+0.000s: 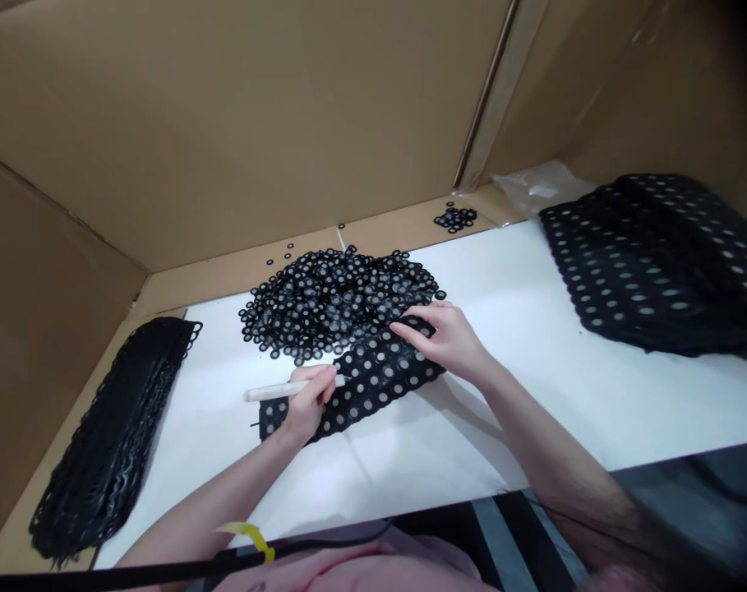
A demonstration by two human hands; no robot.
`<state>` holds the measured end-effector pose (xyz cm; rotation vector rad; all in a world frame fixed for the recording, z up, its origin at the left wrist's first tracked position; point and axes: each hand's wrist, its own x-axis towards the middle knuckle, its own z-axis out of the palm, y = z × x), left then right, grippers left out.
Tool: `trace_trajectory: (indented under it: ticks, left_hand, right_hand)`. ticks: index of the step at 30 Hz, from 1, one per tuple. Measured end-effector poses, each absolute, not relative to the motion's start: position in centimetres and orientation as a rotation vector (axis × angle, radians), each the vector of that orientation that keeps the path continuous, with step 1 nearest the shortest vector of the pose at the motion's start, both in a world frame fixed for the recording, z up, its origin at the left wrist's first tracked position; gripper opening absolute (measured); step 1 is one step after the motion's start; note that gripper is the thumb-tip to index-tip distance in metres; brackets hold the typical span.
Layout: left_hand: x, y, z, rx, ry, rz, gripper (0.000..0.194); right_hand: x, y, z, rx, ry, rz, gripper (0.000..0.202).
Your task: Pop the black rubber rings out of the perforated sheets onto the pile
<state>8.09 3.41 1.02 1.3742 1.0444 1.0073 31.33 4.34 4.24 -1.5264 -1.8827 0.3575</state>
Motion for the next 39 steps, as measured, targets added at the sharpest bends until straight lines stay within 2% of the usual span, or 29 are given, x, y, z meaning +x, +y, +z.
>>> trace_trajectory:
  ticks: [8, 21, 30, 39]
  left_hand:
    - [8.4, 3.2, 1.8, 1.465, 1.075, 0.918, 0.049]
    - [8.9, 3.0, 2.8, 1.937, 0.991, 0.629, 0.044]
    - [9.6, 3.7, 2.6, 1.679, 1.06, 0.623, 0.046]
    - [10.3, 3.6, 1.5, 1.33, 1.142, 0.798, 0.047]
  right_hand:
    - [31.2, 4.0, 4.5, -1.499, -1.84, 0.337, 0.025]
    - [29.6, 2.7, 6.2, -1.336, -1.735, 0.4, 0.02]
    - [31.3, 3.4, 5.6, -1.466, -1.777, 0.399, 0.023]
    - [31.4, 3.4, 5.9, -1.488, -1.778, 0.373, 0.027]
